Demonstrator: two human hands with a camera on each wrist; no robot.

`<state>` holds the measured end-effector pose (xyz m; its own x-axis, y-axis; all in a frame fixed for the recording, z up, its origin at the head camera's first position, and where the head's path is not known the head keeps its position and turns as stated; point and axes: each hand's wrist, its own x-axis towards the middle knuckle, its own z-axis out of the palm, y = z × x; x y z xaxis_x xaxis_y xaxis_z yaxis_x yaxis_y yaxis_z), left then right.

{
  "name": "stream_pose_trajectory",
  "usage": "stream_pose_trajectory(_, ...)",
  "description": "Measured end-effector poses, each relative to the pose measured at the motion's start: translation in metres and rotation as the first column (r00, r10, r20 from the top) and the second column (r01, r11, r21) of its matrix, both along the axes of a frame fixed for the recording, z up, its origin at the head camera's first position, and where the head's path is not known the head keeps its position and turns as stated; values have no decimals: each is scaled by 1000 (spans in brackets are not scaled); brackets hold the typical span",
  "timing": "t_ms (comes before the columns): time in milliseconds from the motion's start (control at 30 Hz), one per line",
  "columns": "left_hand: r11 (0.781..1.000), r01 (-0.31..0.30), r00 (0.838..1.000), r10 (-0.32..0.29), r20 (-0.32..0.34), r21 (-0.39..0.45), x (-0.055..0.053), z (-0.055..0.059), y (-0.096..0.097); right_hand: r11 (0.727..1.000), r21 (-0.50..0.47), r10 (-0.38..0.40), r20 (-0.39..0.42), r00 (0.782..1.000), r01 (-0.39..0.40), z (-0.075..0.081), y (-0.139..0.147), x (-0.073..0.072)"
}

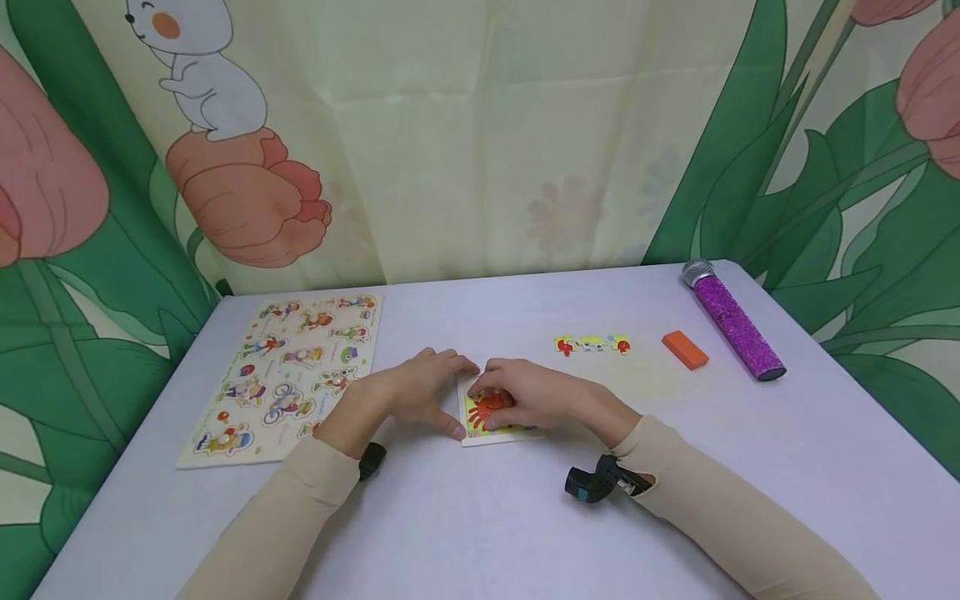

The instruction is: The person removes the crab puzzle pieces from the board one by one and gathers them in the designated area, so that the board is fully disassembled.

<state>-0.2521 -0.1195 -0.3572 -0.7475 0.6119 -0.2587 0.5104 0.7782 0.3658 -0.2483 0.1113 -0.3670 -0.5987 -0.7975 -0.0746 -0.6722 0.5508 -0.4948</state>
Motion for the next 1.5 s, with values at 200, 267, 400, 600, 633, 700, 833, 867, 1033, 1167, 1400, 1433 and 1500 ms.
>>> stream_pose_trajectory(200, 1000, 7, 1000, -7, 3, 0, 1, 0, -1, 1000, -6, -11, 48, 999, 12, 0, -2, -2)
stream_pose_trajectory(267, 1000, 16, 1000, -16, -7, -10, 0, 0, -1, 1000, -16, -16, 48, 999, 16, -1, -3, -2)
stream_pose_trajectory(400, 999, 24, 1000, -24, -13, -27, 0, 1, -2, 999, -30, -32, 47, 998, 33, -3, -2, -3)
stream_pose_trajectory(600, 999, 17, 1000, -17, -9, -37, -2, -1, -3, 995, -90, -26, 69, 997, 32, -9, 0, -5)
stream_pose_trajectory(633, 999, 14, 1000, -14, -8, -36, -2, -1, -3, 994, -104, -21, 75, 997, 29, -9, 1, -5)
stream_pose_trajectory(700, 999, 11, 1000, -11, -8, -39, -2, -1, -3, 992, -126, -9, 86, 996, 19, -10, 1, -5)
stream_pose_trajectory(833, 1000, 13, 1000, -13, 2, -21, -1, 0, -3, 991, -133, 4, 87, 996, 8, -11, 1, -4)
stream_pose_trajectory(867, 1000, 15, 1000, -15, 5, -17, -1, 1, -3, 991, -131, 4, 87, 996, 7, -11, 2, -4)
stream_pose_trajectory(1033, 1000, 12, 1000, -12, 8, -7, -1, 1, -3, 990, -141, 11, 93, 996, 3, -12, 2, -5)
stream_pose_trajectory(1167, 1000, 7, 1000, -7, 3, -13, 0, 1, -4, 989, -147, 17, 88, 996, -4, -12, 1, -5)
stream_pose_trajectory(1400, 1000, 9, 1000, -9, 1, -12, -2, -1, -4, 992, -121, -18, 48, 999, 24, -14, 0, -4)
stream_pose_trajectory(1433, 1000, 8, 1000, -8, 3, -10, -2, -1, -3, 993, -117, -19, 35, 999, 23, -14, 0, -4)
stream_pose_trajectory(1500, 1000, 8, 1000, -8, 4, -14, -2, -1, -3, 994, -111, -20, 12, 1000, 21, -13, 0, -4)
